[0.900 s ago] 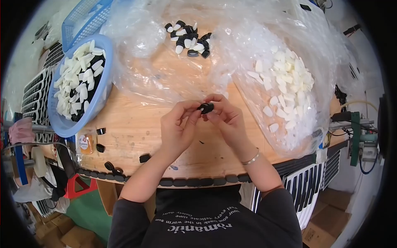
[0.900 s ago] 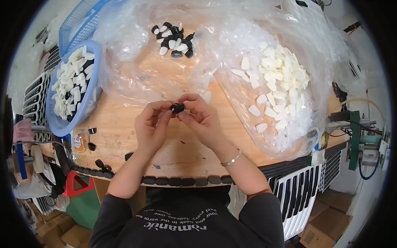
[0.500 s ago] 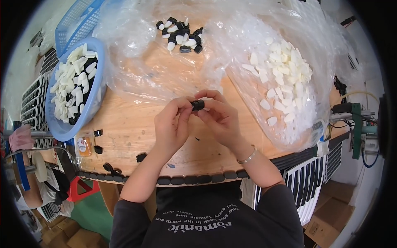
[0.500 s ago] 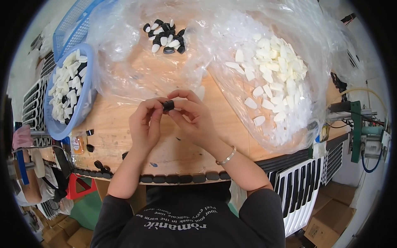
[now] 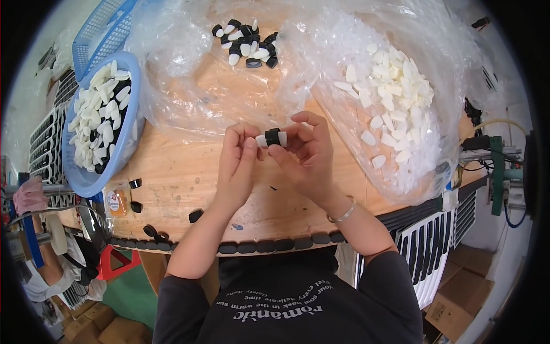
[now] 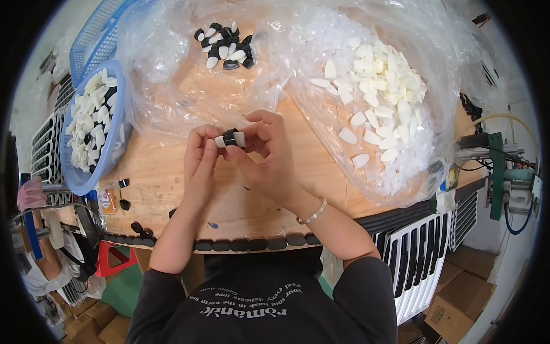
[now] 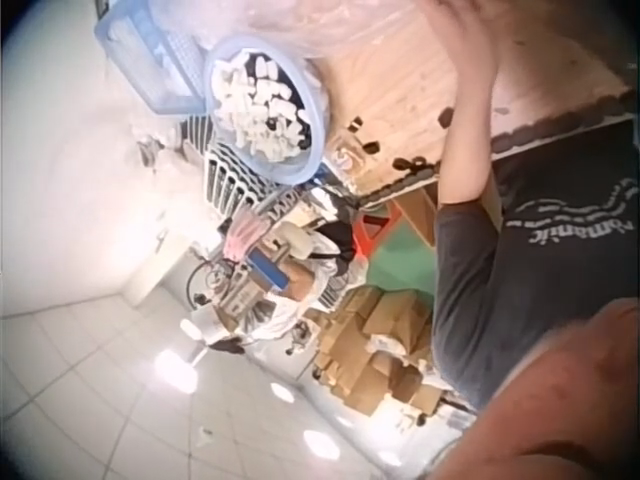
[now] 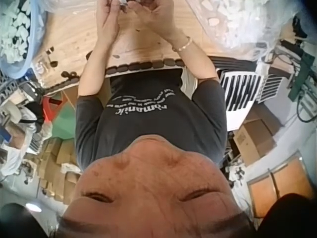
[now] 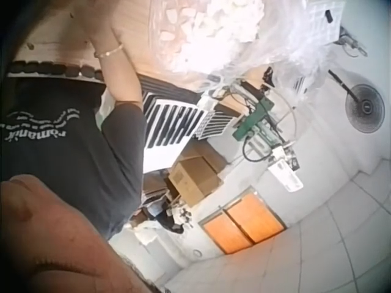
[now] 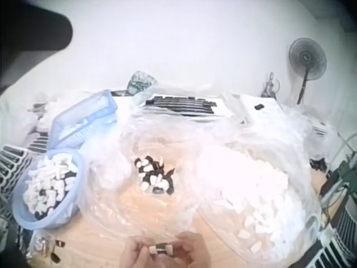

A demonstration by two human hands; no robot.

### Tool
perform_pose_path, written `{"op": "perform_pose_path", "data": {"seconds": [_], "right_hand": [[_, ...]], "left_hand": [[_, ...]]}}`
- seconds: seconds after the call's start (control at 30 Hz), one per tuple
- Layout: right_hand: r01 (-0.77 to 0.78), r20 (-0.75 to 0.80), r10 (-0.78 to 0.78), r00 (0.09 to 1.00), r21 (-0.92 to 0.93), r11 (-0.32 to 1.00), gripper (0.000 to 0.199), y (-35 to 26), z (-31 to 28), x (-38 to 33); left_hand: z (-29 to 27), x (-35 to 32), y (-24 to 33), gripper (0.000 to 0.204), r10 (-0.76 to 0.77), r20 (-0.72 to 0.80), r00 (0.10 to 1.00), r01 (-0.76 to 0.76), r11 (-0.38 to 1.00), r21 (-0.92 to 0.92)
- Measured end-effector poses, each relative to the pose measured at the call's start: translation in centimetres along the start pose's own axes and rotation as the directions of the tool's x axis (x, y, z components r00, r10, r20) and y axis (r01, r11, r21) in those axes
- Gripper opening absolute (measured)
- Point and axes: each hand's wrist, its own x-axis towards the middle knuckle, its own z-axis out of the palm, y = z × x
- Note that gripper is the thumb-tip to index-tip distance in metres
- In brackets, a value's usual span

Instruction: Assembling small plastic and rubber components by hand at a workbench.

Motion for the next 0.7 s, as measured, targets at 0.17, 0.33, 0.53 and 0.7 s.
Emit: {"op": "perform_pose_path", "data": {"seconds": [0.17, 0.33, 0.53, 0.7], "right_hand": [[0.147, 0.085, -0.127, 0.988, -0.286, 0.947, 0.053, 0.1, -1.1, -0.1], [0.190, 0.023, -0.189, 0.982, -0.197, 0.962, 0.053, 0.1, -1.0, -0.1], [0.320, 0.152, -0.283, 0.947, -0.540, 0.778, 0.039, -1.5, -1.3, 0.1], [0.407, 0.192, -0.372, 0.908, -0.616, 0.674, 0.034, -1.2, -1.3, -0.2]], "left_hand": [[-0.5, 0.1, -0.1, 0.008, -0.063, 0.084, 0.994, 0.064, 0.998, -0.001], [0.1, -0.4, -0.7, 0.007, -0.031, 0.033, 0.999, 0.034, 0.996, -0.078], [0.6, -0.2, -0.6, 0.011, -0.005, -0.007, 1.000, 0.004, 0.993, -0.116], [-0.2, -0.1, -0.9, 0.011, 0.106, 0.056, 0.993, -0.106, 0.994, -0.004]]}}
